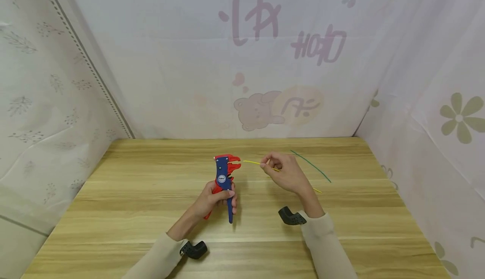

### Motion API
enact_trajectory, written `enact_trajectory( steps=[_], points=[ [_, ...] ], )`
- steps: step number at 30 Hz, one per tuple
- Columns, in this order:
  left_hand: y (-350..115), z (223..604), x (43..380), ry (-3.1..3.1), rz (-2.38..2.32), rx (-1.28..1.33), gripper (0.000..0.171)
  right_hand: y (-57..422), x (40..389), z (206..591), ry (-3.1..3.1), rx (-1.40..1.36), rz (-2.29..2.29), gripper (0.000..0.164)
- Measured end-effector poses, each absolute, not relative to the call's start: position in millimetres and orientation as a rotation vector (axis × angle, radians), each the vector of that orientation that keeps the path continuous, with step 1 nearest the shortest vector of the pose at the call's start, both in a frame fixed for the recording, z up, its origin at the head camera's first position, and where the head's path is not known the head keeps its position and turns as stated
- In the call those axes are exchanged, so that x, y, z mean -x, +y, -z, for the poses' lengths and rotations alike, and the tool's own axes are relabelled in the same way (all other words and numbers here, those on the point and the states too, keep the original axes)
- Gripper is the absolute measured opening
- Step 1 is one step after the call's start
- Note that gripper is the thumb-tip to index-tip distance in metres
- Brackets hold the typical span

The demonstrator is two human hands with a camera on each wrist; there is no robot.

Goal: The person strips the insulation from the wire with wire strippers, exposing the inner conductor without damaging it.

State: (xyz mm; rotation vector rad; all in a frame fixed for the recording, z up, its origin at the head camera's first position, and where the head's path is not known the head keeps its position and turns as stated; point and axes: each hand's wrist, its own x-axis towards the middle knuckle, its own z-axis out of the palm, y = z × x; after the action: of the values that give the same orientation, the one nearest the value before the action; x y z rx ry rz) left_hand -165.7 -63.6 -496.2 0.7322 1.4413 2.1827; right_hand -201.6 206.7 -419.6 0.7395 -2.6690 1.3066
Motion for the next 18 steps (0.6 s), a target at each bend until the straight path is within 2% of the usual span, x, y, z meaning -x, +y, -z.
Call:
enact_trajectory(
  steps=[6, 18],
  points=[
    [-61.7, 494.6, 164.3, 1.490, -2.162, -0.695, 0.041, 203.9, 201.1, 418.4, -2.669, -0.768, -1.315, 0.006],
    [-60.5, 494.3, 162.6, 1.520, -2.130, -0.715, 0.018, 198.8, 200.8, 419.6, -2.651, -0.821, -1.340, 0.007]
  ],
)
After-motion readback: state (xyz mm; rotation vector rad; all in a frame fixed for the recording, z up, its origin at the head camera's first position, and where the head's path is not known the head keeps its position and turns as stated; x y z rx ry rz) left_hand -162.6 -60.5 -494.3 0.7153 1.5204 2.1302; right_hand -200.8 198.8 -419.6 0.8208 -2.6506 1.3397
